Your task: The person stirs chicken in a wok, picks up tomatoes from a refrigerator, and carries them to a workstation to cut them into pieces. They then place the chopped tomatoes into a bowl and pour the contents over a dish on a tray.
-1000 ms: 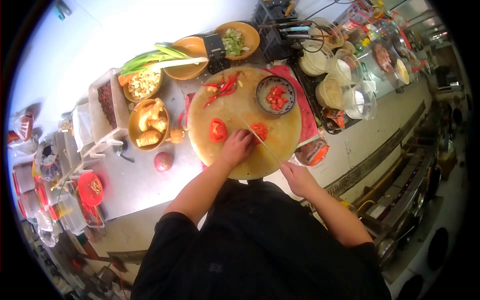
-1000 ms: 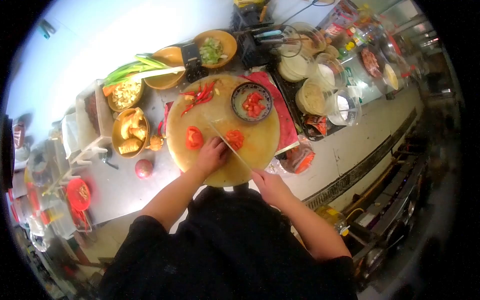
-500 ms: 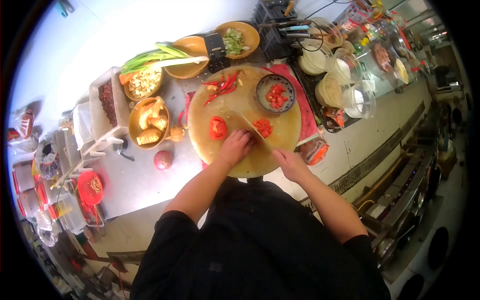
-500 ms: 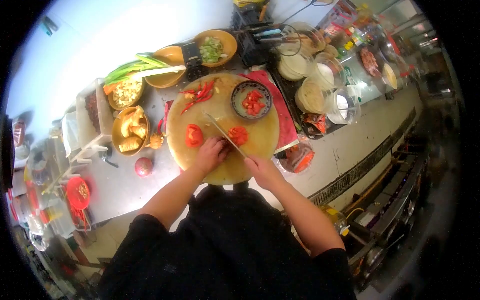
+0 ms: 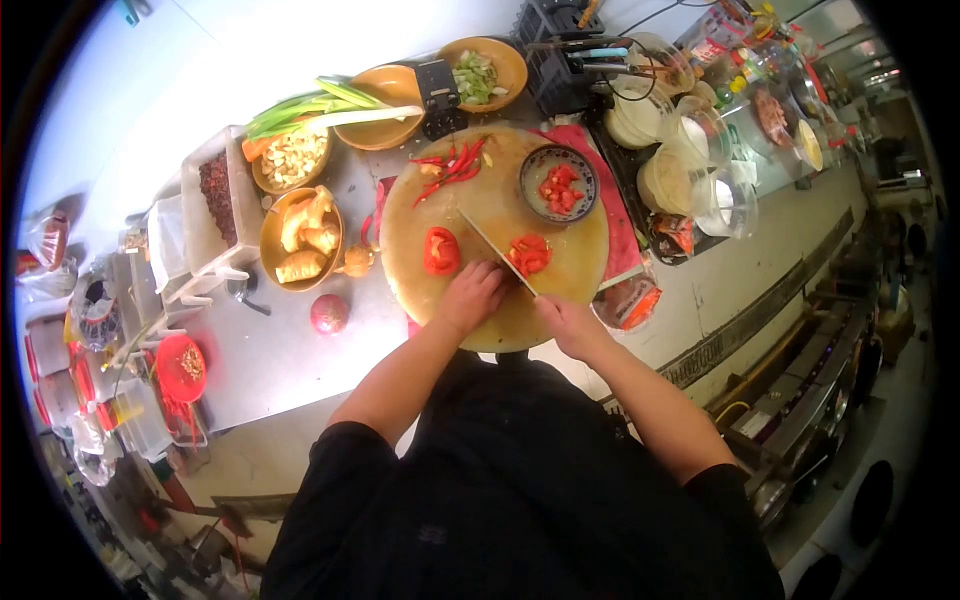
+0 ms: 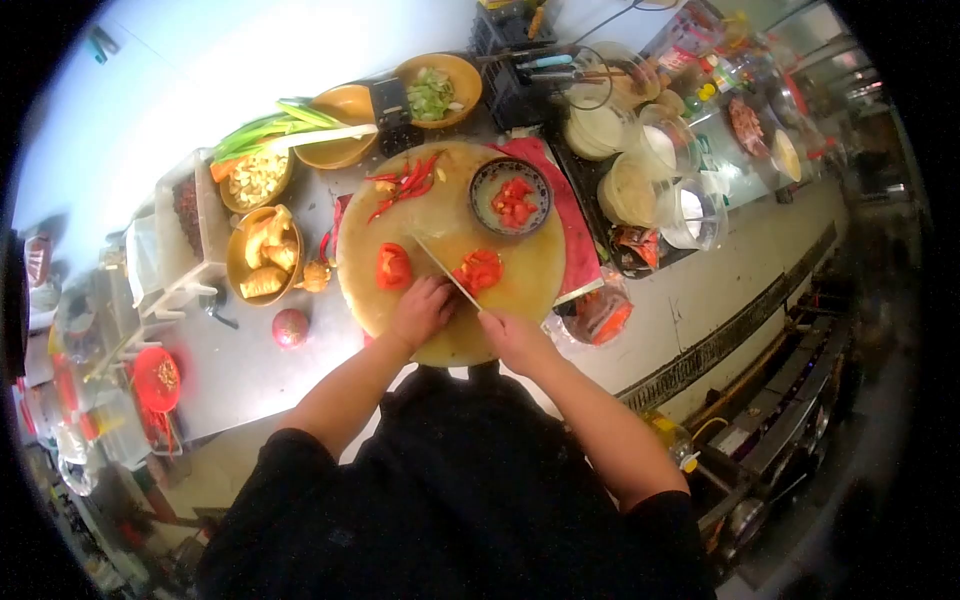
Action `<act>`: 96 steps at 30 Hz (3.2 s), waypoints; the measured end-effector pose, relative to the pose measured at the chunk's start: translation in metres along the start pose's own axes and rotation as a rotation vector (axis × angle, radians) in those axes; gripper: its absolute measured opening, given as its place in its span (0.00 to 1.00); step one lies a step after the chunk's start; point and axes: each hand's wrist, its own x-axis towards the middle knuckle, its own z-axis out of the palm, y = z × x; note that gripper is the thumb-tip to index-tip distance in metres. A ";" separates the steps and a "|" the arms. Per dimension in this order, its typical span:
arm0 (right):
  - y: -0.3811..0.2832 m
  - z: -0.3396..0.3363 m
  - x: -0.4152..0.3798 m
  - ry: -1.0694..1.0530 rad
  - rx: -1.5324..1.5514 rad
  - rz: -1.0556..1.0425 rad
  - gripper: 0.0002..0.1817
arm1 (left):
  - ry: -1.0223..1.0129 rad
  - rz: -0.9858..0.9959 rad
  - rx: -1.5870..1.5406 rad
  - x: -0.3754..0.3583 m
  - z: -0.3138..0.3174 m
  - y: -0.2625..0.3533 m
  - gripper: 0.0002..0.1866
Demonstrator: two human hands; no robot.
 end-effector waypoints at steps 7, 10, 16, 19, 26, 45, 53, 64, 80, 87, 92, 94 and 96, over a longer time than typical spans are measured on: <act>0.006 0.002 -0.041 0.051 -0.070 0.036 0.23 | 0.004 0.020 0.069 -0.006 -0.004 -0.002 0.16; 0.017 0.014 -0.015 0.045 -0.094 0.026 0.23 | -0.143 0.033 0.030 -0.016 -0.003 -0.003 0.19; 0.002 0.002 0.002 0.023 0.016 -0.080 0.23 | -0.156 0.061 0.011 -0.016 0.001 -0.011 0.23; -0.002 0.006 -0.032 0.075 -0.030 -0.035 0.22 | -0.129 0.020 0.037 -0.021 0.002 -0.009 0.24; 0.012 0.020 0.004 -0.005 -0.054 -0.011 0.23 | -0.164 0.039 0.042 -0.027 0.000 -0.009 0.19; 0.031 -0.002 -0.049 0.082 -0.002 0.037 0.25 | 0.063 -0.111 -0.036 -0.006 -0.032 -0.022 0.23; -0.001 -0.009 -0.048 -0.067 -0.127 0.016 0.23 | 0.006 -0.153 -0.030 -0.015 -0.033 -0.019 0.23; -0.005 0.025 0.019 -0.024 -0.075 -0.091 0.23 | 0.042 -0.278 0.072 -0.023 -0.013 -0.011 0.23; 0.032 -0.007 -0.057 0.079 0.092 0.193 0.24 | -0.306 -0.052 0.069 0.015 -0.025 -0.019 0.19; 0.022 -0.009 -0.075 0.010 -0.042 0.118 0.24 | -0.188 -0.311 -0.057 0.008 -0.024 0.009 0.12; 0.038 -0.002 -0.036 0.038 -0.111 0.094 0.24 | -0.138 -0.295 -0.003 -0.003 -0.013 0.006 0.11; 0.040 -0.003 -0.025 -0.014 -0.085 0.070 0.24 | -0.163 -0.311 0.020 -0.008 -0.015 0.008 0.10; 0.036 -0.004 -0.034 0.028 -0.059 0.042 0.24 | -0.143 -0.363 -0.026 -0.007 -0.015 0.010 0.10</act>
